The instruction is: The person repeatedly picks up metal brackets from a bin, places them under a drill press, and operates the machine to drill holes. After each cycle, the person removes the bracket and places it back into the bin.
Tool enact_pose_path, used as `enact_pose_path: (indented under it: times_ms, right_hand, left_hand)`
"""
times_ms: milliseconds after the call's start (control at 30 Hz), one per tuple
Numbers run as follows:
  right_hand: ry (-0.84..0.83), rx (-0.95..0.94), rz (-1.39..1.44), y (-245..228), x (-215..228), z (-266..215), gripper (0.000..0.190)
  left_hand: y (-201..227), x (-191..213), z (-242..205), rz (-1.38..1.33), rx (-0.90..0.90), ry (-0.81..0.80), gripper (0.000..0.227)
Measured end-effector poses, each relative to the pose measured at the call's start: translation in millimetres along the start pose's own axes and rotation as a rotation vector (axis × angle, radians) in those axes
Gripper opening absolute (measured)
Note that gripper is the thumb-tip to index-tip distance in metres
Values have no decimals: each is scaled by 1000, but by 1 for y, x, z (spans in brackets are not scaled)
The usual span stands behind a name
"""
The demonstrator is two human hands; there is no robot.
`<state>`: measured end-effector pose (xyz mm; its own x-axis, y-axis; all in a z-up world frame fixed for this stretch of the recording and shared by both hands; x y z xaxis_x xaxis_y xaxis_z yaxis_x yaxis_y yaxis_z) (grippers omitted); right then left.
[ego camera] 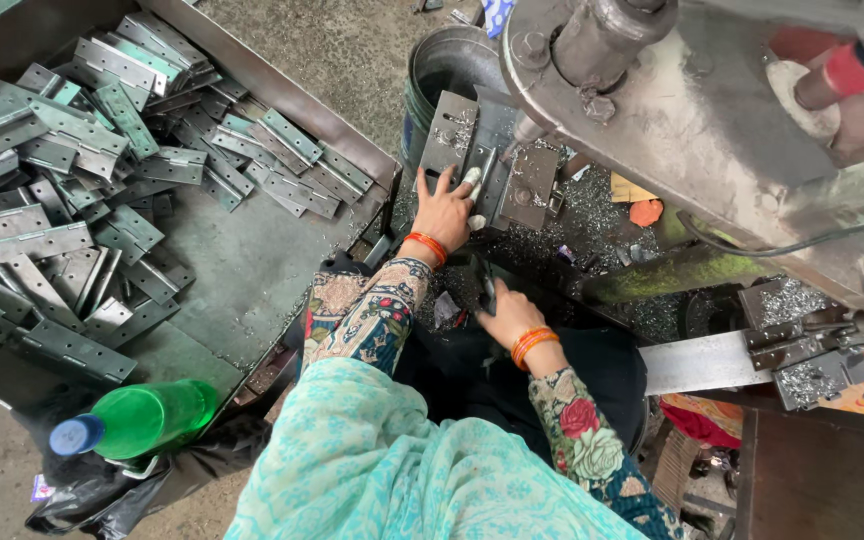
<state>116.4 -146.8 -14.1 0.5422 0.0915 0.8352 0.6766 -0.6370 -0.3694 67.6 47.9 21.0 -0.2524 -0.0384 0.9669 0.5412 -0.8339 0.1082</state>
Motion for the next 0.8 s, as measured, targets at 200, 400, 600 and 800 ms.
enact_pose_path:
  times_ms: [200, 400, 600, 800]
  right_hand:
    - [241, 15, 175, 30, -61, -23, 91]
    - [225, 17, 226, 50, -79, -18, 79]
    - [50, 19, 108, 30, -36, 4, 68]
    - [28, -6, 56, 15, -10, 7, 70]
  left_hand:
    - [1, 3, -5, 8, -10, 43, 36]
    - [11, 11, -17, 69, 19, 95, 30]
    - [7, 11, -14, 64, 73, 96, 31]
    - [3, 8, 13, 100, 113, 136, 33]
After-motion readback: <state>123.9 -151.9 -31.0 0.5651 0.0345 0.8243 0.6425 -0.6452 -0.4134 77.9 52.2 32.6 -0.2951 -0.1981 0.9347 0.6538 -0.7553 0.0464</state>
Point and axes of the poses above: each hand's wrist, its own z-axis towards the middle knuckle, its own x-axis out of the back of the hand, y = z × x, the point moved 8 cm from there along z, towards the middle knuckle, and after that the axes turned 13 degrees about z, right-handed, at the moved point
